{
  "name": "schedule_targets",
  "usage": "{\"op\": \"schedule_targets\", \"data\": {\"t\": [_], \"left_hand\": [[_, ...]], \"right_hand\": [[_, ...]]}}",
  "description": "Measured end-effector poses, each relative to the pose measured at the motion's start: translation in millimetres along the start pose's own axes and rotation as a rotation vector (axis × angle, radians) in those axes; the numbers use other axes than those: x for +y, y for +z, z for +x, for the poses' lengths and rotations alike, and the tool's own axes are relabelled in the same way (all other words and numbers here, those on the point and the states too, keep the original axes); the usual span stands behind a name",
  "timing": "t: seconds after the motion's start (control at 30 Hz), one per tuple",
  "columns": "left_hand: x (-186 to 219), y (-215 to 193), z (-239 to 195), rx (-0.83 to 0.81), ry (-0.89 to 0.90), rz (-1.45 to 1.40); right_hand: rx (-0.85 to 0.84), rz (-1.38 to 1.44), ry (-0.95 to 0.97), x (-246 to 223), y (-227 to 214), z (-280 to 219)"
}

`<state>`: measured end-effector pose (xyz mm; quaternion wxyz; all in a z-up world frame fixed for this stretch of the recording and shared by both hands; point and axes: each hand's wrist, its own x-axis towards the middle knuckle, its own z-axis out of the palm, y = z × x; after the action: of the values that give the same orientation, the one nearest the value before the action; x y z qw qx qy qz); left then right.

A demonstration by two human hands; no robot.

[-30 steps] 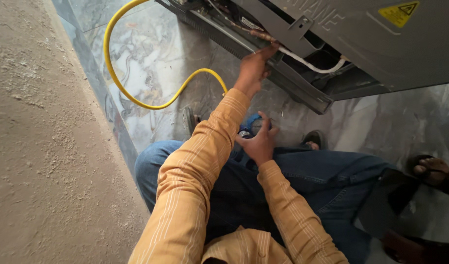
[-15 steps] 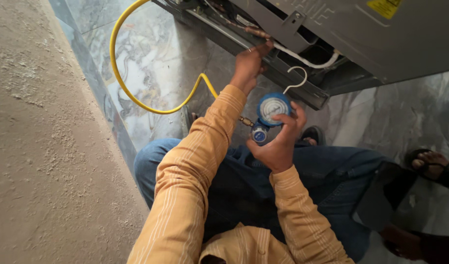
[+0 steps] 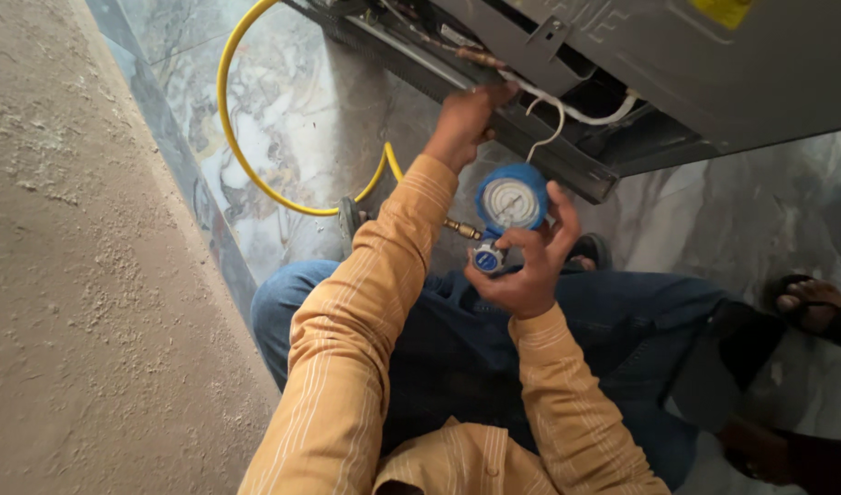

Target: The person sits on the floor and connects a yellow hose to the service port of an air conditioner unit. They then use a pressure gauge to check the system and manipulate the copper pipes and valves on the unit.

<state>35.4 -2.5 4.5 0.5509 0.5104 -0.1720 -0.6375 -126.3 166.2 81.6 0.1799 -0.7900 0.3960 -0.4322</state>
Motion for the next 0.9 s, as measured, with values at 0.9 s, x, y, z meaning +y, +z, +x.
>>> {"op": "schedule_targets", "data": {"t": [0.9], "left_hand": [[9.8,-20.7,24.2,0.022,0.074,-0.043]], "right_hand": [[0.175,-0.154,-0.075,22.6,10.6,19.8]]}}
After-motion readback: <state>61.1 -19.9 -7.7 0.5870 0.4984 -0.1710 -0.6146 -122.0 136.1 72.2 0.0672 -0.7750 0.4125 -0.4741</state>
